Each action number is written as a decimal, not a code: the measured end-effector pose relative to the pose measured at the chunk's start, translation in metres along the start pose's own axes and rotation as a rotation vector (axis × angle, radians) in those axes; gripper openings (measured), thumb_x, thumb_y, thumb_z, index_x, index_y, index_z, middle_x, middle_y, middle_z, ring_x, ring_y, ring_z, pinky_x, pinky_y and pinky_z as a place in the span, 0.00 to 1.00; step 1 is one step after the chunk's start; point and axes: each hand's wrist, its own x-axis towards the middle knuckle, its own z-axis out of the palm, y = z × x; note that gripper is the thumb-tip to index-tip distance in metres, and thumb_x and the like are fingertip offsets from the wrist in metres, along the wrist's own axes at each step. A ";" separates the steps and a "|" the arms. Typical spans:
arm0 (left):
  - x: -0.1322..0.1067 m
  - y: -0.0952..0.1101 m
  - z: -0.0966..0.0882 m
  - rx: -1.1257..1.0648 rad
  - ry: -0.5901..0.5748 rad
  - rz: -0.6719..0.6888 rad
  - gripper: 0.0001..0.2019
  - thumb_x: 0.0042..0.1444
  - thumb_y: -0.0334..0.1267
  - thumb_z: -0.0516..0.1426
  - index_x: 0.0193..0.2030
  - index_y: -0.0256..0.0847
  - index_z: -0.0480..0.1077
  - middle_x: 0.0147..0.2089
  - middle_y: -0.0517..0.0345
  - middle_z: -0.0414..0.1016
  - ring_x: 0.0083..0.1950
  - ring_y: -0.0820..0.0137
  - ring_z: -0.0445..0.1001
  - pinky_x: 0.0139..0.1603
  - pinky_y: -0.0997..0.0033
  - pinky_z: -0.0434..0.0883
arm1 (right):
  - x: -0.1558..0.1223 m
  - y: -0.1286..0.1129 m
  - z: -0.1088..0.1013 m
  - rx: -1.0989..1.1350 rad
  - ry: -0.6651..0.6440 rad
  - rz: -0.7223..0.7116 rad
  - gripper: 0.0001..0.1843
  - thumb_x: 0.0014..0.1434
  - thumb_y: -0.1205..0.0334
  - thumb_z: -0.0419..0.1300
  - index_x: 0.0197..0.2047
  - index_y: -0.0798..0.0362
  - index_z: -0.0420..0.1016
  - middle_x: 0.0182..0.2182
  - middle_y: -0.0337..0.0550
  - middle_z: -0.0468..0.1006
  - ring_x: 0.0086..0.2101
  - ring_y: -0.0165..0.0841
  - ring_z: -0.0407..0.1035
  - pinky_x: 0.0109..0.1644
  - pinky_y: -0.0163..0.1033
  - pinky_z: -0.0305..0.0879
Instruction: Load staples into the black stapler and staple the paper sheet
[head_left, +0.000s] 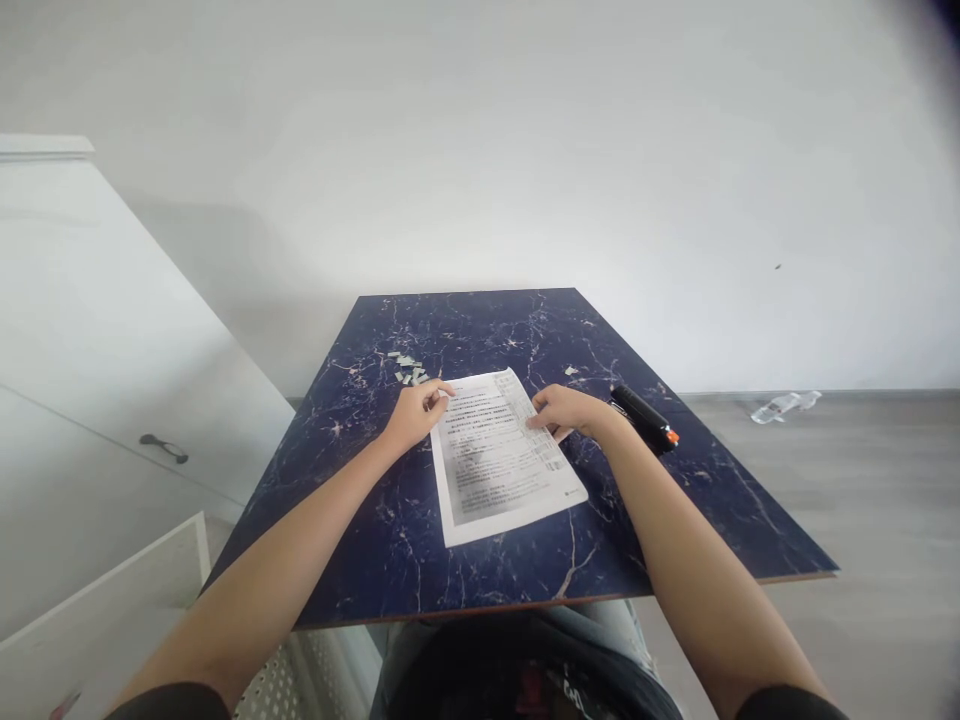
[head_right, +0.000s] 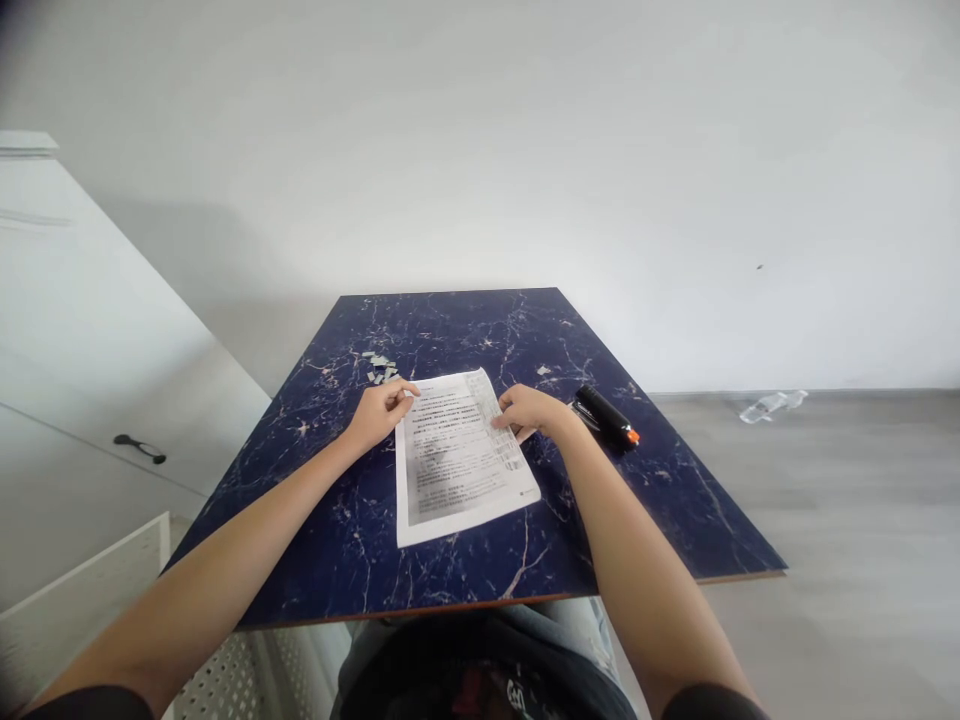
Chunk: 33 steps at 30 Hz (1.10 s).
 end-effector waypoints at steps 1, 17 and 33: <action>0.000 0.000 0.001 0.055 -0.028 0.036 0.08 0.60 0.33 0.56 0.40 0.41 0.77 0.26 0.63 0.71 0.25 0.74 0.68 0.32 0.73 0.67 | -0.001 0.000 -0.001 -0.022 -0.015 0.010 0.10 0.49 0.63 0.71 0.29 0.56 0.74 0.27 0.49 0.81 0.28 0.38 0.77 0.29 0.41 0.77; -0.002 0.004 0.009 0.170 -0.303 0.282 0.12 0.57 0.28 0.55 0.41 0.43 0.79 0.44 0.53 0.78 0.49 0.62 0.74 0.54 0.57 0.71 | -0.005 0.002 -0.010 -0.506 0.009 -0.340 0.26 0.53 0.43 0.66 0.18 0.51 0.63 0.17 0.41 0.72 0.20 0.30 0.63 0.29 0.38 0.59; -0.001 0.003 0.009 0.189 -0.320 0.293 0.12 0.56 0.27 0.55 0.41 0.42 0.78 0.44 0.53 0.78 0.48 0.62 0.73 0.55 0.57 0.70 | 0.003 -0.008 0.019 -0.696 -0.112 -0.648 0.16 0.53 0.53 0.69 0.27 0.52 0.68 0.32 0.41 0.73 0.31 0.32 0.64 0.35 0.37 0.57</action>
